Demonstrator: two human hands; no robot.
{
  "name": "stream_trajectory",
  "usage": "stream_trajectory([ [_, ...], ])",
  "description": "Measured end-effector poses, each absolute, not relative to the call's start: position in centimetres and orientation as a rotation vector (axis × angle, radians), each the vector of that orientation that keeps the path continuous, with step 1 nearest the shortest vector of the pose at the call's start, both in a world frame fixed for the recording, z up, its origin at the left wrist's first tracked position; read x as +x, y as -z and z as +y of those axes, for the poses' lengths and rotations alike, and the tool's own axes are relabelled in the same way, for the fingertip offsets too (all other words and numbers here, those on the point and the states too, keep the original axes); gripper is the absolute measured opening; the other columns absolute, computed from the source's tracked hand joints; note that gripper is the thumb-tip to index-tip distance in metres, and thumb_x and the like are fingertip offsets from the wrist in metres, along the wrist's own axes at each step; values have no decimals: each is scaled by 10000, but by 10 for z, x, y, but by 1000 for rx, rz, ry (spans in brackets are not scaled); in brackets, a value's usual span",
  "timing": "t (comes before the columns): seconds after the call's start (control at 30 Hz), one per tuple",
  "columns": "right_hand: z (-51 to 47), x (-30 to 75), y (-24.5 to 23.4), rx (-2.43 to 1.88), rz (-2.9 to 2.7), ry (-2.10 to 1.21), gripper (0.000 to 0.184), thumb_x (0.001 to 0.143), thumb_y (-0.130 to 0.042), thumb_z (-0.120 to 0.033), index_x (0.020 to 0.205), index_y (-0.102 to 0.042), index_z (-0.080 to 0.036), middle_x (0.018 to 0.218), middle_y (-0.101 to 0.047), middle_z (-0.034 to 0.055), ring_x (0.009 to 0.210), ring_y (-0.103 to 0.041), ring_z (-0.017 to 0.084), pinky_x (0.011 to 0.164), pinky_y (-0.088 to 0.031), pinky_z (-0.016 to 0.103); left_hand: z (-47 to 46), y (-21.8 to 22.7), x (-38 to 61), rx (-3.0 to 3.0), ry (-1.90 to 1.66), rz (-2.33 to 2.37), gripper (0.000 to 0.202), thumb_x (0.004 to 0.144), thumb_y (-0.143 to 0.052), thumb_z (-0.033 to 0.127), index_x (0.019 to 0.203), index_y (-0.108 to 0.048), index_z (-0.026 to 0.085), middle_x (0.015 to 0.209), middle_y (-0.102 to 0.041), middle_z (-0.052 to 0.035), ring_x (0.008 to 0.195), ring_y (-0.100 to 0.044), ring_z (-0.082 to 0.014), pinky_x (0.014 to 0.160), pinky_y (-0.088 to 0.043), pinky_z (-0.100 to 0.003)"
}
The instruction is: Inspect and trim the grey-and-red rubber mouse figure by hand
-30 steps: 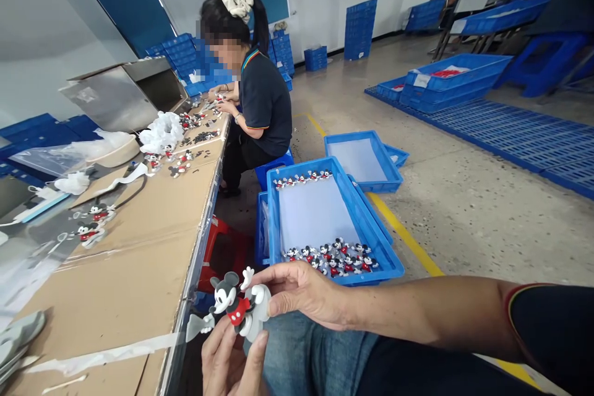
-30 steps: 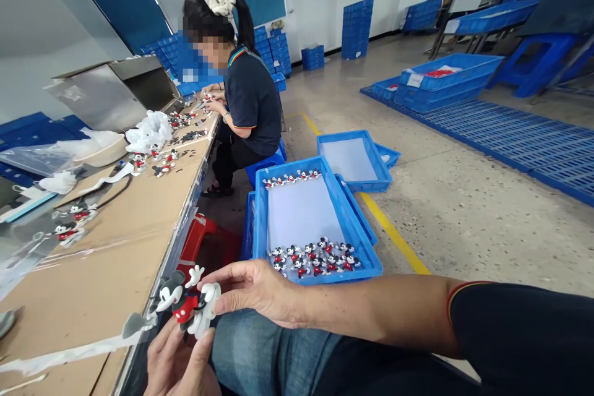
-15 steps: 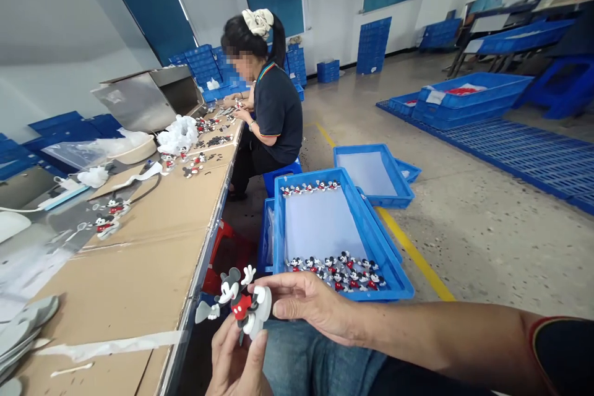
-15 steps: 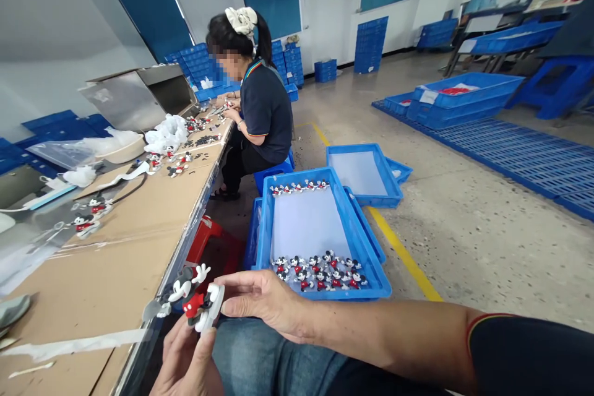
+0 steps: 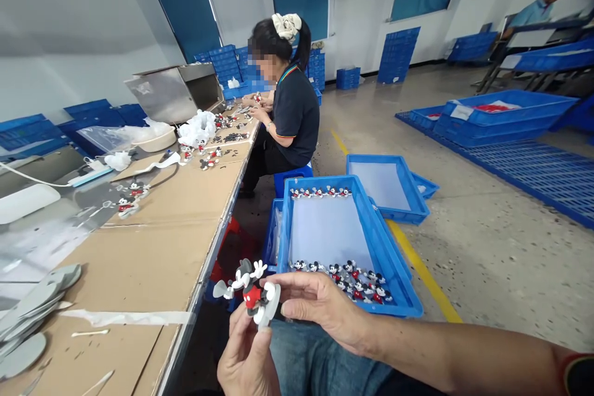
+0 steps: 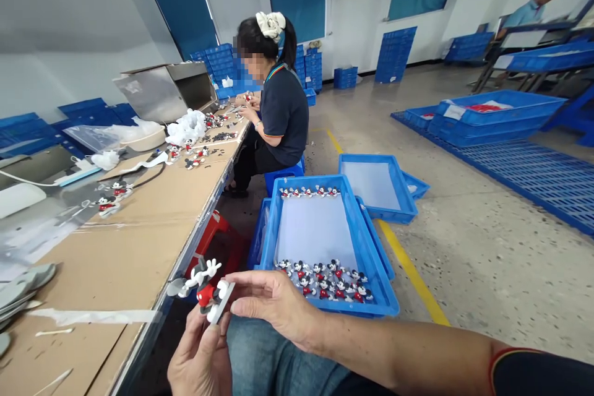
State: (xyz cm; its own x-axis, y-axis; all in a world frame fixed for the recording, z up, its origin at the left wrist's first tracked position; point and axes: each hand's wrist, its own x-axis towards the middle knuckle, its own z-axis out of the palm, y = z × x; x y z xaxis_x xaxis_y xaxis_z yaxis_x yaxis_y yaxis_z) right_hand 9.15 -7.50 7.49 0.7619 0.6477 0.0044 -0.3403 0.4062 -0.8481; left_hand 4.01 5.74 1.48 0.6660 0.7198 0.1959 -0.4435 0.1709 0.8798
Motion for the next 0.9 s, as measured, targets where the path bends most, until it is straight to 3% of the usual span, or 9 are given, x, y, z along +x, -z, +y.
stream_trajectory([
  [0.1,-75,90,-72,-1022,-397,-607,467,779,-757,-240,1225,-625,-192,1198,-675,77,1152,-611,208,1032,-437,373,58,-12,40,1202,-888,245,235,599,-857,263,813,-773,215,892,-737,-14,869,-696,-171,820,-578,-264],
  [0.17,-76,88,-69,-1180,-413,-384,455,814,-724,-260,1244,-585,-209,1239,-633,76,1178,-574,200,1051,-405,384,60,-11,40,1273,-968,222,259,596,-854,203,841,-773,215,907,-737,-7,880,-689,-156,813,-570,-216],
  [0.27,-81,84,-69,-1428,-564,120,70,910,-589,-253,906,-627,-193,946,-650,38,930,-596,159,904,-446,345,62,-12,38,1369,-1125,213,314,585,-846,121,872,-771,227,913,-730,19,831,-679,-124,754,-566,-154],
  [0.37,-87,78,-80,-1548,-914,268,175,940,-464,-174,800,-568,-184,754,-629,25,773,-578,150,793,-457,330,68,-13,36,1571,-1242,98,376,630,-815,87,966,-758,244,960,-715,22,815,-677,-117,720,-575,-153],
  [0.5,-90,65,-95,-1755,-1072,202,253,908,-406,-40,1071,-536,-182,1160,-682,84,1049,-624,145,975,-440,326,78,-7,35,1822,-1288,-153,508,723,-746,69,1176,-674,288,1083,-673,6,898,-681,-128,747,-581,-167],
  [0.63,-89,58,-96,-1941,-1039,132,269,888,-482,-50,1099,-552,-202,1293,-634,45,1198,-580,156,1108,-371,330,87,2,33,1885,-1290,-178,550,760,-727,97,1265,-615,286,1129,-651,-15,943,-669,-136,809,-562,-179],
  [0.73,-86,56,-95,-1976,-1047,167,219,908,-499,-100,1093,-567,-197,1313,-624,39,1197,-581,171,1108,-383,327,92,0,29,1995,-1331,-173,434,756,-751,147,1168,-681,264,1099,-679,-30,931,-679,-159,813,-566,-222],
  [0.87,-83,56,-93,-2007,-1166,329,175,922,-478,-138,1052,-591,-168,1304,-628,75,1090,-621,224,1014,-463,372,86,-10,24,2061,-1344,-125,27,771,-751,272,788,-765,256,936,-735,-39,934,-681,-213,834,-558,-313],
  [0.9,-82,57,-92,-2014,-1194,349,180,925,-466,-140,1051,-594,-156,1310,-623,94,1073,-624,236,989,-477,383,82,-12,25,2030,-1369,-77,64,795,-727,305,765,-766,264,926,-735,-43,954,-669,-217,881,-533,-334],
])
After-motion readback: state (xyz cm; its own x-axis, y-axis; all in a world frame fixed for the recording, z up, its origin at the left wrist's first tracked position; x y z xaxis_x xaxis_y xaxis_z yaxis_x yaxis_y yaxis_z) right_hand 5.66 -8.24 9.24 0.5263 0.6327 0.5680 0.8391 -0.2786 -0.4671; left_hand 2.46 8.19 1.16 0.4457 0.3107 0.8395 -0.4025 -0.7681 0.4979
